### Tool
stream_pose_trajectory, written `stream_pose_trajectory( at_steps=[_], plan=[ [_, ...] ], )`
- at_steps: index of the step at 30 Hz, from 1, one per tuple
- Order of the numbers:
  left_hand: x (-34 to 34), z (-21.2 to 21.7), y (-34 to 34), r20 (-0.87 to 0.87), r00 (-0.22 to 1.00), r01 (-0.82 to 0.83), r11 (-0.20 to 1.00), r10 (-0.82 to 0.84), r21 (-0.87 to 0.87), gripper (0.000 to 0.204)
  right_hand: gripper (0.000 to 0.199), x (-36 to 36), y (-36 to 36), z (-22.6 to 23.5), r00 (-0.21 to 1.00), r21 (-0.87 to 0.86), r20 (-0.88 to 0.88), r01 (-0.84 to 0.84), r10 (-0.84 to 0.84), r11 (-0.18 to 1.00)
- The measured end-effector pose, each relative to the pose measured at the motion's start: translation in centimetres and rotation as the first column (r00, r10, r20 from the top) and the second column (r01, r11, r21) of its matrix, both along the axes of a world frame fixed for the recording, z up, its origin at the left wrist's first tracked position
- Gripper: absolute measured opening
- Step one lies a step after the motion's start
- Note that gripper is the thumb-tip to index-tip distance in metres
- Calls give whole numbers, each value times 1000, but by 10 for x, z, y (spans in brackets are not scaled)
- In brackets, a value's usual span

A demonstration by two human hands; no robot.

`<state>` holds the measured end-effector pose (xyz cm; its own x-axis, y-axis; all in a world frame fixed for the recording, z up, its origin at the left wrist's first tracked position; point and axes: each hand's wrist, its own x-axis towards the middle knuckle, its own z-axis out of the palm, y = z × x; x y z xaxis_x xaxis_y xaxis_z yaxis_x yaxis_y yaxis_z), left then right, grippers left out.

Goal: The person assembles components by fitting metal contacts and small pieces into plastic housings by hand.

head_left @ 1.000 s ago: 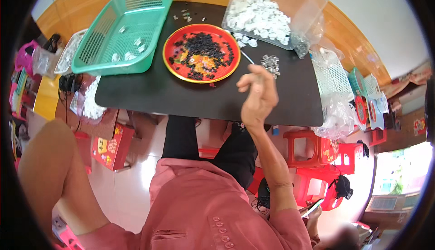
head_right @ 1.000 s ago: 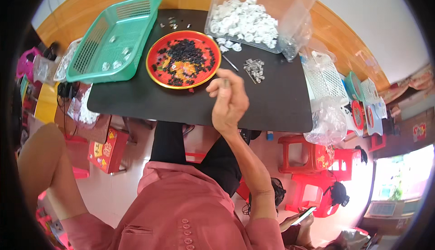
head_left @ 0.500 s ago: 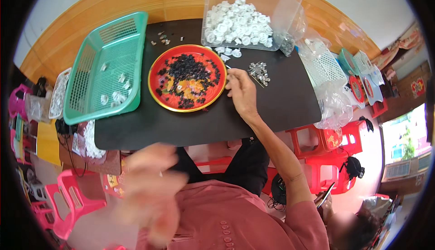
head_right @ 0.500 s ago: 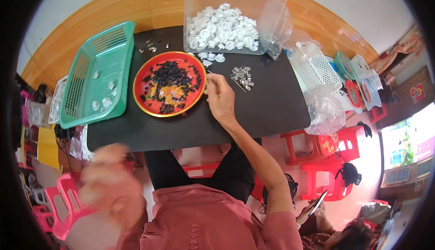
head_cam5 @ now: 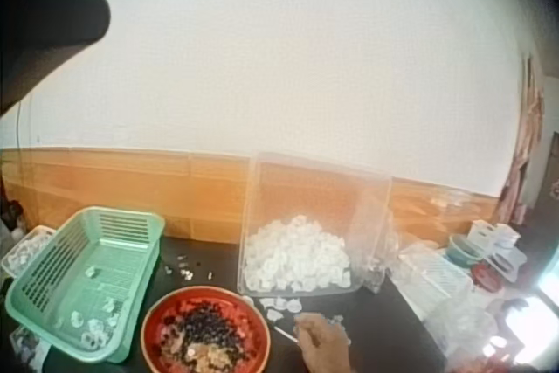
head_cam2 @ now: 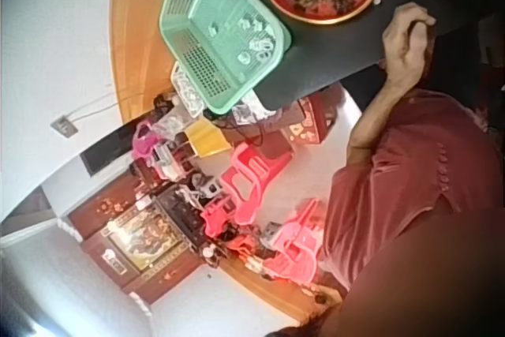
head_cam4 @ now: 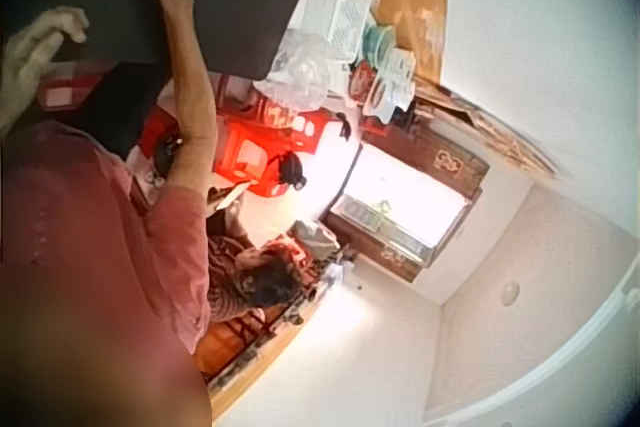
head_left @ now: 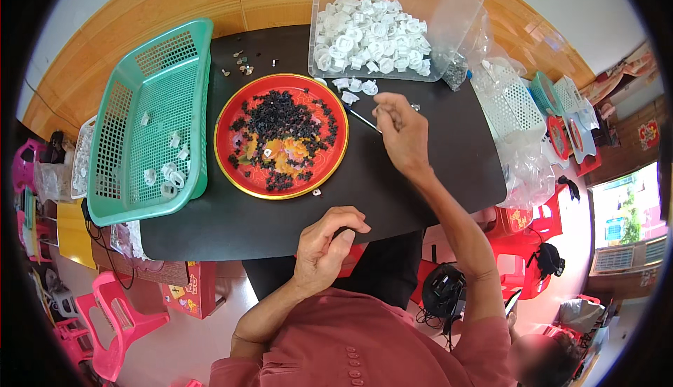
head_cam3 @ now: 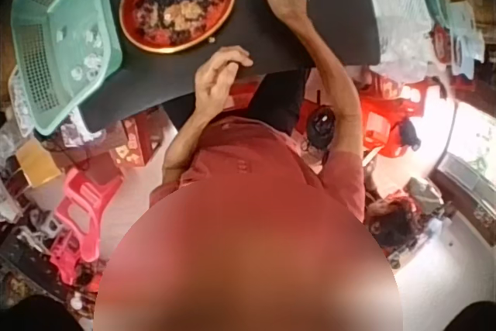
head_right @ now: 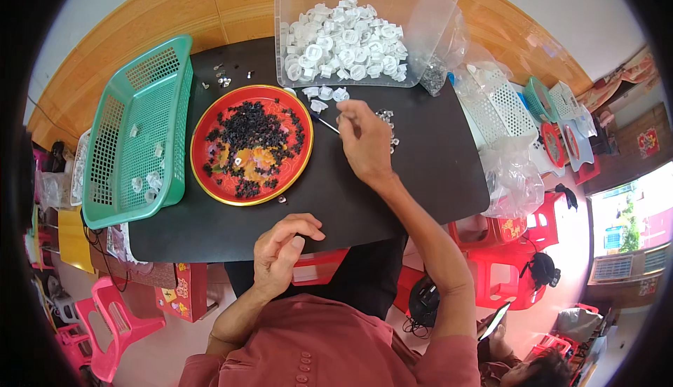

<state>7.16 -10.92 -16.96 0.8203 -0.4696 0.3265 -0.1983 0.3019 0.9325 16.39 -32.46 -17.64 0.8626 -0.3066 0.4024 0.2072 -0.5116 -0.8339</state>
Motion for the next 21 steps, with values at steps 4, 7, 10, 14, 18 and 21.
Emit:
stream_pose_trajectory(
  at_steps=[4,7,10,14,18,21],
  plan=[
    [5,-6,-3,4,999,-46,997,46,57,15,20,29,-15,16,996,-417,44,-57,83,907],
    [7,-11,-8,-13,998,-65,994,66,83,14,19,45,-18,14,984,-586,21,-130,176,800],
    [8,-15,-13,-9,997,-80,991,81,103,13,16,54,-21,10,971,-716,-36,-191,237,671],
    [10,-18,-18,59,996,-80,986,72,146,15,13,58,-27,8,969,-690,-70,-218,236,690],
    [10,-15,-23,154,986,-99,975,69,197,17,11,54,-32,13,977,-694,-9,-160,215,702],
    [3,-15,-24,49,996,-87,974,79,207,21,11,44,-28,20,959,-654,118,-119,256,747]
  ],
)
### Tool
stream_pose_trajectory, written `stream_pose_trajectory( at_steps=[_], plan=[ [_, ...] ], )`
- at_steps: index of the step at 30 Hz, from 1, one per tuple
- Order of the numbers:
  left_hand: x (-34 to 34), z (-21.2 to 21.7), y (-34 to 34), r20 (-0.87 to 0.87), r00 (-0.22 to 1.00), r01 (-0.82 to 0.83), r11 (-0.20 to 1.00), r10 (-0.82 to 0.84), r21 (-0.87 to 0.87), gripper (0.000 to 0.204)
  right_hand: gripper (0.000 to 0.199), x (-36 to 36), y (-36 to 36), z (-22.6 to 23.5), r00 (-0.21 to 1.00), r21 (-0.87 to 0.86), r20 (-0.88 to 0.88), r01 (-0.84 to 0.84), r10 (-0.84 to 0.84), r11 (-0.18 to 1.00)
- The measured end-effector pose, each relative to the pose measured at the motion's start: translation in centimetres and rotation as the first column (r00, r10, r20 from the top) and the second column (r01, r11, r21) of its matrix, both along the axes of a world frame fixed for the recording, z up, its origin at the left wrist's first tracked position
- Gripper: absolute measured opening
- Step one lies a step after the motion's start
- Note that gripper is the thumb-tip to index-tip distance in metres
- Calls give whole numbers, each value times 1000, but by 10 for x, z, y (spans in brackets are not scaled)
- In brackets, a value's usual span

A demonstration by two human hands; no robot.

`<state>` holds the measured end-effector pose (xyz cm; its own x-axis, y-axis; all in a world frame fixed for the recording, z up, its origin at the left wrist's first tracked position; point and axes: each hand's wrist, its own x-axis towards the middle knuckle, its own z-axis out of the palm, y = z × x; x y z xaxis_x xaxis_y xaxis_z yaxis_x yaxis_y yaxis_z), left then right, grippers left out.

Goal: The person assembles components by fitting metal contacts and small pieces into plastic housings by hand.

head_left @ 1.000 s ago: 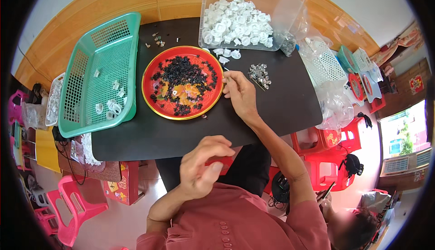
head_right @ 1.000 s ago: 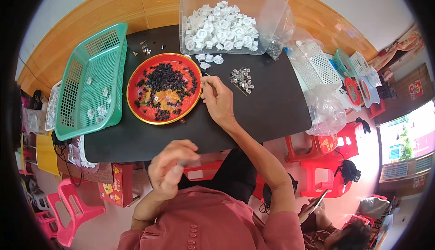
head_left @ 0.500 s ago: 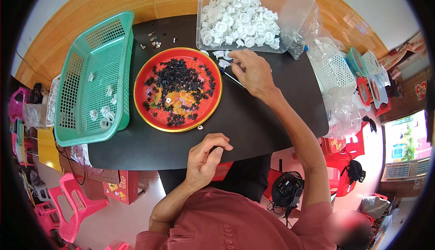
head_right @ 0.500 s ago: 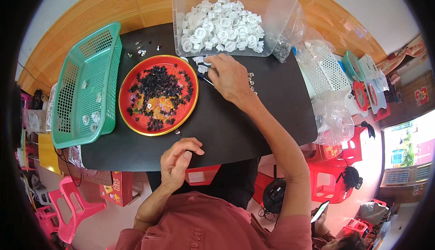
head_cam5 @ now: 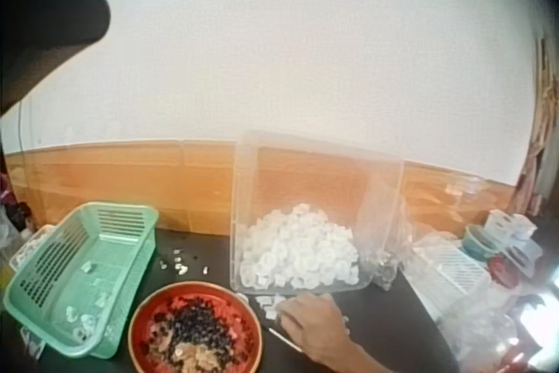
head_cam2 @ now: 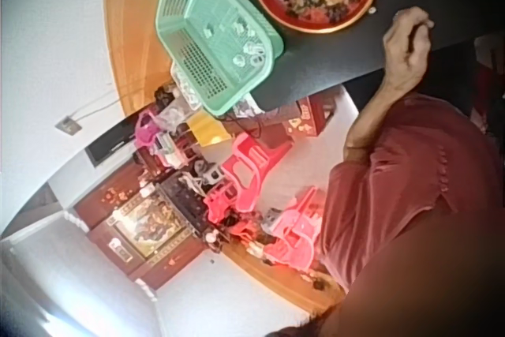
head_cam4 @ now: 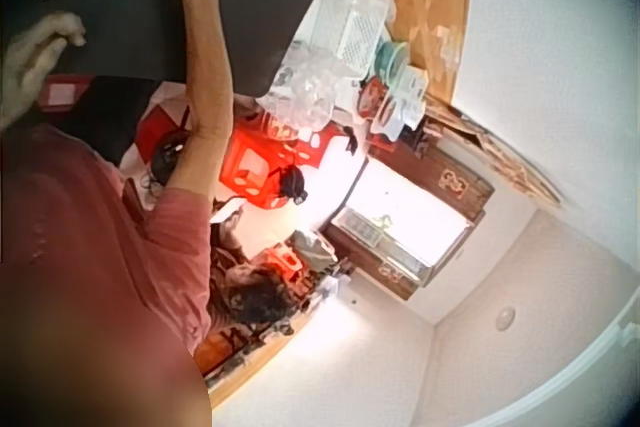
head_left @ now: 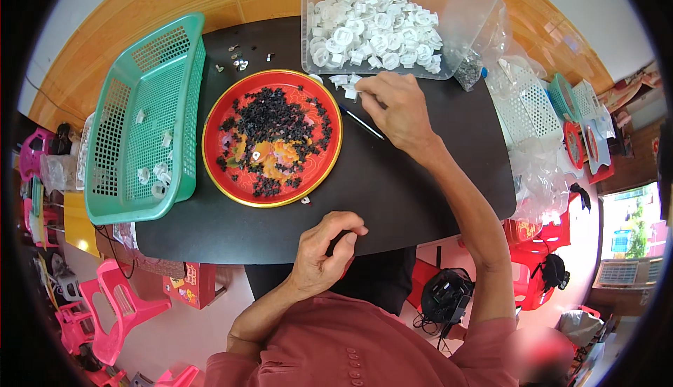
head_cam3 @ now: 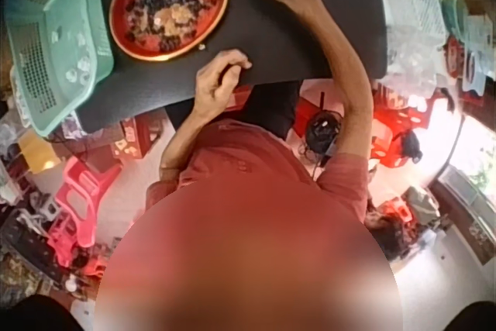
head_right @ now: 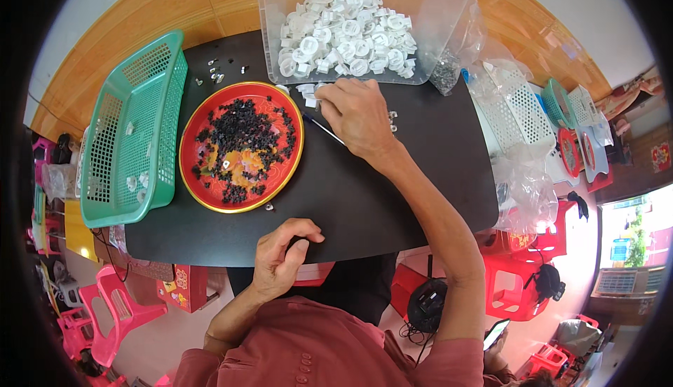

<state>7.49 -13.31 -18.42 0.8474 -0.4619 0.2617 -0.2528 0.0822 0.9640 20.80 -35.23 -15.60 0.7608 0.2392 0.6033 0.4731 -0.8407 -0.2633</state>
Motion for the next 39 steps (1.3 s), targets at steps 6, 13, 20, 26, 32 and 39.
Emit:
stream_pose_trajectory(
  at_steps=[6,13,20,26,32,39],
  plan=[
    [11,16,-8,-297,955,-67,975,1,-213,40,36,-33,15,10,924,21,345,-180,162,983],
    [30,31,-8,-413,909,-155,872,-58,-463,45,29,-53,31,14,856,-58,388,-347,341,936],
    [47,24,-1,-514,832,-135,824,-207,-550,37,32,-59,35,12,845,-87,318,-426,431,900],
    [46,20,1,-519,828,-147,811,-212,-566,36,38,-67,41,13,886,78,238,-425,398,902],
    [46,15,-5,-553,819,-215,810,-156,-546,37,36,-80,48,16,931,370,29,-349,365,861],
    [44,14,-9,-528,836,-177,838,-149,-516,38,26,-86,47,6,955,511,-25,-242,295,825]
  ],
)
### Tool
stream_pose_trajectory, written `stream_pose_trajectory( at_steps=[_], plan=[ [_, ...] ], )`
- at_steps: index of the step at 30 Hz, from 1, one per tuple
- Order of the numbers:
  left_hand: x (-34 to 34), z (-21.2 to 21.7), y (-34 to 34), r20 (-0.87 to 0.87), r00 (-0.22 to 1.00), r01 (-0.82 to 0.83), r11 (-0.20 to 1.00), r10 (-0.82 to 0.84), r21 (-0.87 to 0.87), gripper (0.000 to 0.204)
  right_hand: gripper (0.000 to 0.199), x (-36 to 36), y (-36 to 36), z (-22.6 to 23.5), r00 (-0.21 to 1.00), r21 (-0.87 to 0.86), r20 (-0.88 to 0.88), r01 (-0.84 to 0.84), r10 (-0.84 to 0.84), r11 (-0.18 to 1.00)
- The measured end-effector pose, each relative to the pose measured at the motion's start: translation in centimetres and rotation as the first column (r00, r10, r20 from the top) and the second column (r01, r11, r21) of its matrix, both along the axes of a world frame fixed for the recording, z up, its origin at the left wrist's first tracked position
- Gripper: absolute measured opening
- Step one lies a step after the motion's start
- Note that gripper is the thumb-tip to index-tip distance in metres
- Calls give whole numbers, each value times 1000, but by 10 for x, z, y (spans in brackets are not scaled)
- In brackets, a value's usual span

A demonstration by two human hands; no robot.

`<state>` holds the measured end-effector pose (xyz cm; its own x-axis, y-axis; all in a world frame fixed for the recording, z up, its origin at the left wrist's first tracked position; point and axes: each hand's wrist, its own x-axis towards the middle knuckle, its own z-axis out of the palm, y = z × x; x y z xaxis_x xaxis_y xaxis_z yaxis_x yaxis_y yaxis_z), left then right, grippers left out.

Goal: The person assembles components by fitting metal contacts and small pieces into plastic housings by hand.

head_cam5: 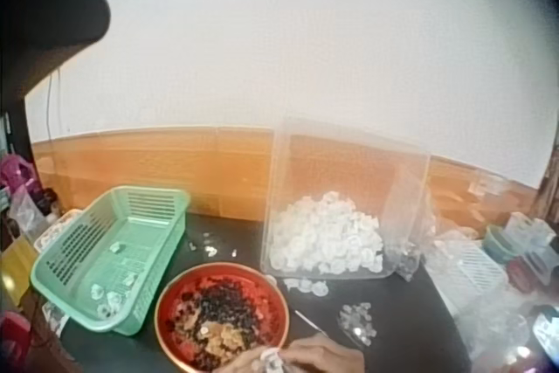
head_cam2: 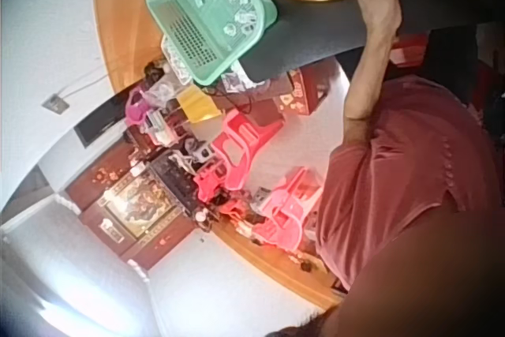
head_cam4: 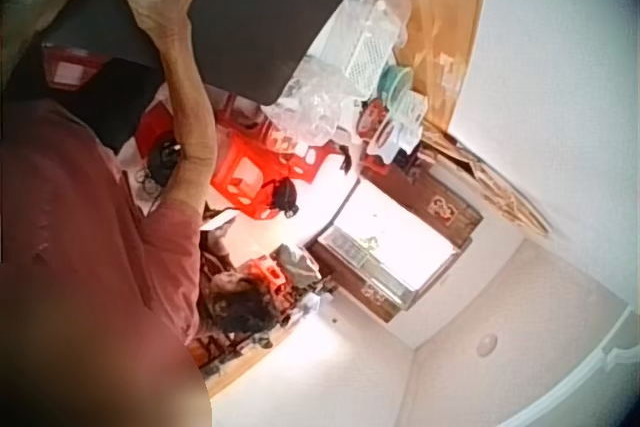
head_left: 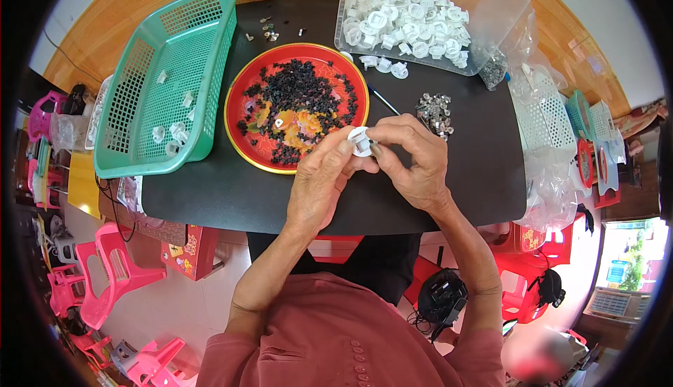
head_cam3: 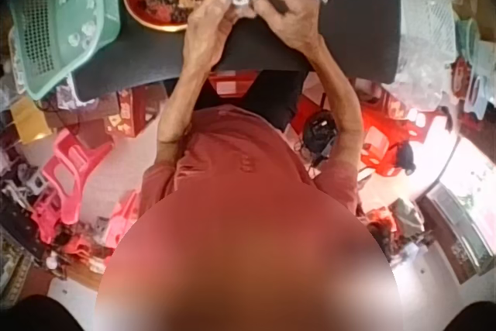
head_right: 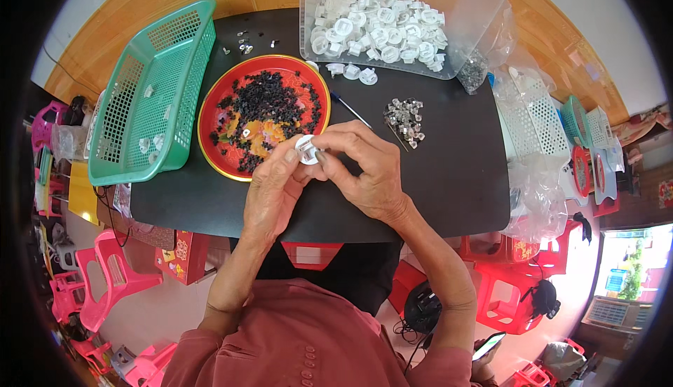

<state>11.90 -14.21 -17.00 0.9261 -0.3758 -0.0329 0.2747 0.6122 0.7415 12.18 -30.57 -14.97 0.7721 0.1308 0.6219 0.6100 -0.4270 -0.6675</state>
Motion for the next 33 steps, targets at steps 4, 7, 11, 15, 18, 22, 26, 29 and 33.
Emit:
stream_pose_trajectory(
  at_steps=[4,7,11,15,18,22,26,29,33],
  plan=[
    [-1,0,0,84,996,21,1000,-22,7,38,23,-1,-3,-2,991,110,-106,-65,77,992],
    [-3,1,-2,85,996,28,999,-30,32,38,20,-4,-1,-4,958,298,-245,-70,147,952],
    [-4,-1,-2,102,992,68,997,-73,48,39,18,-5,-7,2,880,399,-409,-67,243,915],
    [-5,-1,-3,63,992,109,994,-111,25,38,15,-8,-10,4,841,372,-485,-48,238,927],
    [-6,-2,-5,-11,990,138,990,-139,-14,36,11,-8,-11,7,843,394,-483,-34,239,918],
    [-9,-6,-10,-73,986,147,985,-153,-86,35,10,-11,-12,9,831,376,-507,-28,230,926],
    [-10,-7,-15,-88,986,137,988,-143,-69,35,9,-15,-13,8,869,293,-470,-8,152,956],
    [-11,-5,-16,-79,984,151,986,-156,-70,36,11,-18,-14,10,903,211,-417,-12,101,977],
    [-13,-3,-19,-46,995,92,995,-93,-39,37,18,-20,-11,12,950,67,-311,-1,22,998]
  ],
)
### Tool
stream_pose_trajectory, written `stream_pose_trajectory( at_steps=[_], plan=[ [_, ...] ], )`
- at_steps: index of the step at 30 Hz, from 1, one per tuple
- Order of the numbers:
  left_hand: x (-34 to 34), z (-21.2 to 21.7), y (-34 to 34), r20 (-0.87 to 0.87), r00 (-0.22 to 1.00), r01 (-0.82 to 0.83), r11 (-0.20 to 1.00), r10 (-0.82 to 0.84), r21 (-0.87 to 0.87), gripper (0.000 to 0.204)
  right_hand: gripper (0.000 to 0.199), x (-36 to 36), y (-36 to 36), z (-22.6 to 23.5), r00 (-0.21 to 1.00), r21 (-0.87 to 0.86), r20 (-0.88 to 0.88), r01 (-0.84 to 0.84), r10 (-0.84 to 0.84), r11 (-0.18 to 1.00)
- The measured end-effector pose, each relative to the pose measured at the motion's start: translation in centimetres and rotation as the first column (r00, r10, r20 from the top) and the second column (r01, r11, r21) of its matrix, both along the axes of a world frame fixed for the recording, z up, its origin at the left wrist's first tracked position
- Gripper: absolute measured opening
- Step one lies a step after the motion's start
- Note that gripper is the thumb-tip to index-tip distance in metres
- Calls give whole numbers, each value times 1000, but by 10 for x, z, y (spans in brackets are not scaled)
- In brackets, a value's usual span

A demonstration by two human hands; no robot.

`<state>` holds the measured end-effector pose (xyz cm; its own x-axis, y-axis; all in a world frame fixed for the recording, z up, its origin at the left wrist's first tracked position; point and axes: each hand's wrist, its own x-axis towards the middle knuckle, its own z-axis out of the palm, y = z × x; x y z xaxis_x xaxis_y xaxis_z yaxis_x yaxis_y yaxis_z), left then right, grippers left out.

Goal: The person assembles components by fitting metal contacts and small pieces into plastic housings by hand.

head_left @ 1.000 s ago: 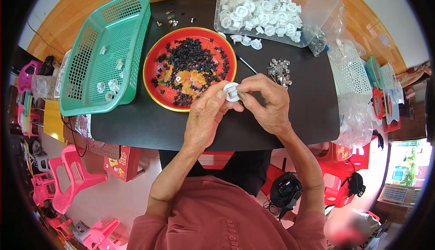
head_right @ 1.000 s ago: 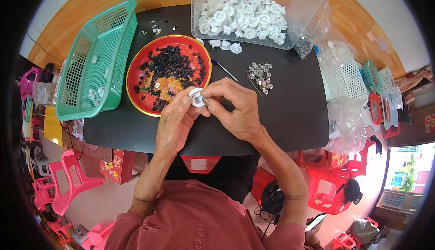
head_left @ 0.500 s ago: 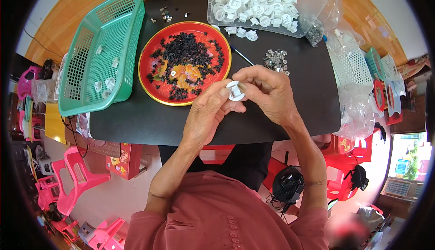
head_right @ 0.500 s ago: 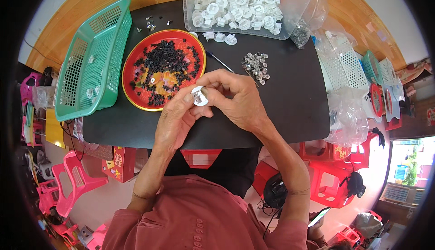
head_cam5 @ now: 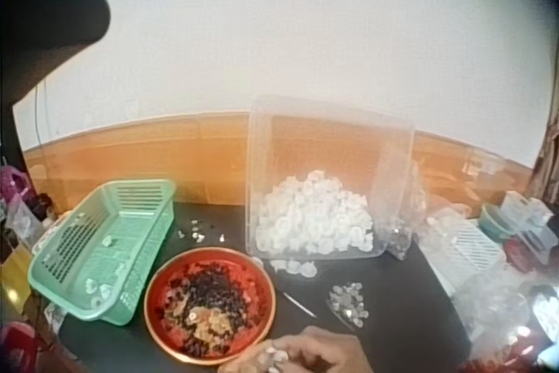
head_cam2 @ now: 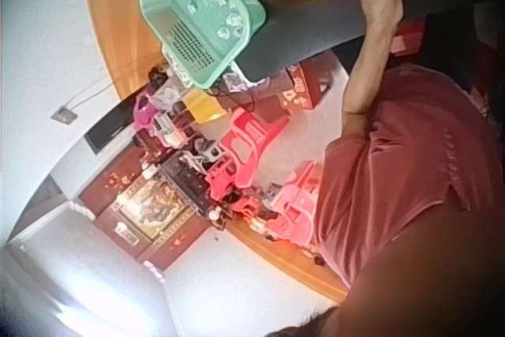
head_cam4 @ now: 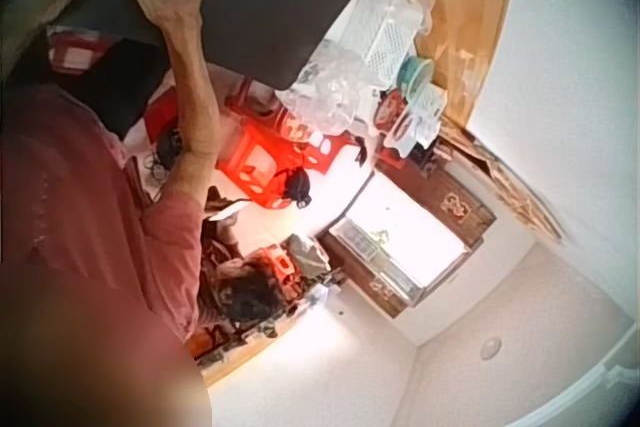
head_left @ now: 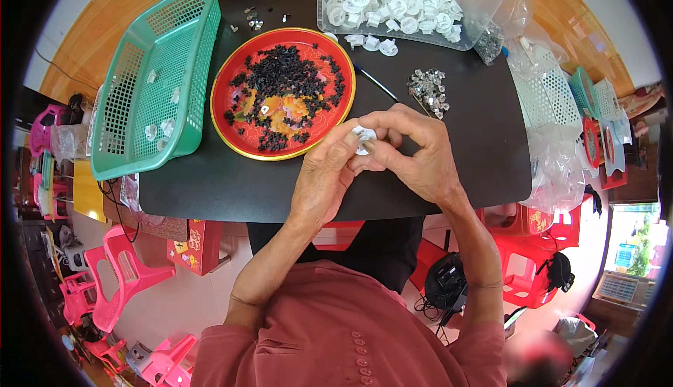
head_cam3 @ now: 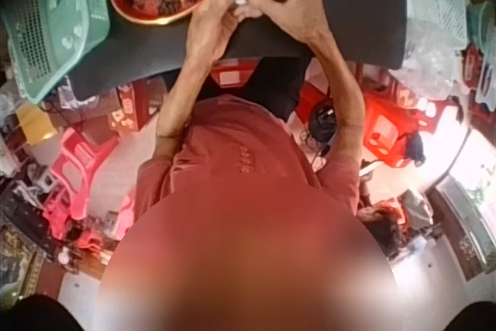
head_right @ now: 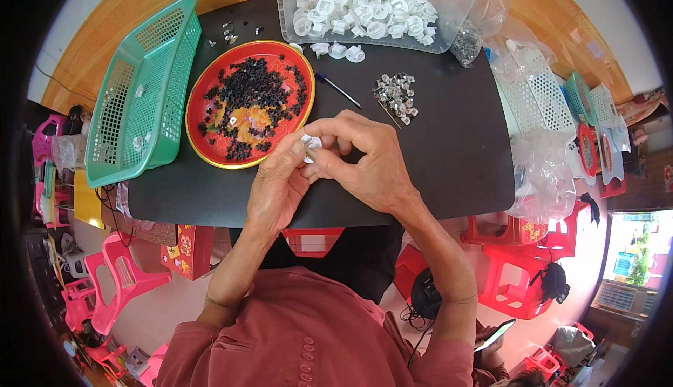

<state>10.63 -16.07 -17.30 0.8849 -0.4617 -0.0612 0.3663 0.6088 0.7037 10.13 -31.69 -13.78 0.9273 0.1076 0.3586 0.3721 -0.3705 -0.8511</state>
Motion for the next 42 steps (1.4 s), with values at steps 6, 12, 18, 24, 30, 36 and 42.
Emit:
stream_pose_trajectory(
  at_steps=[6,12,18,24,30,36,42],
  plan=[
    [-2,0,-2,-45,998,45,999,-46,-16,37,18,-3,0,-6,993,105,-105,67,-56,992],
    [2,-6,2,-96,989,106,989,-116,-108,35,10,-1,-1,-3,980,309,-199,46,18,950],
    [2,-9,4,-95,987,115,984,-129,-136,34,9,3,-7,-7,989,237,-144,-10,46,971],
    [3,-14,5,-48,989,131,983,-138,-129,36,10,4,-10,2,995,76,-87,-34,40,997],
    [0,-20,8,-92,983,148,985,-156,-87,35,8,3,-12,-2,964,233,-218,-98,150,968],
    [-3,-22,8,-145,978,130,980,-152,-148,31,7,3,-12,-14,964,250,-243,-50,112,967],
    [-5,-23,6,-188,973,92,974,-132,-207,32,7,21,-60,-22,942,-1,37,334,-333,943]
  ],
)
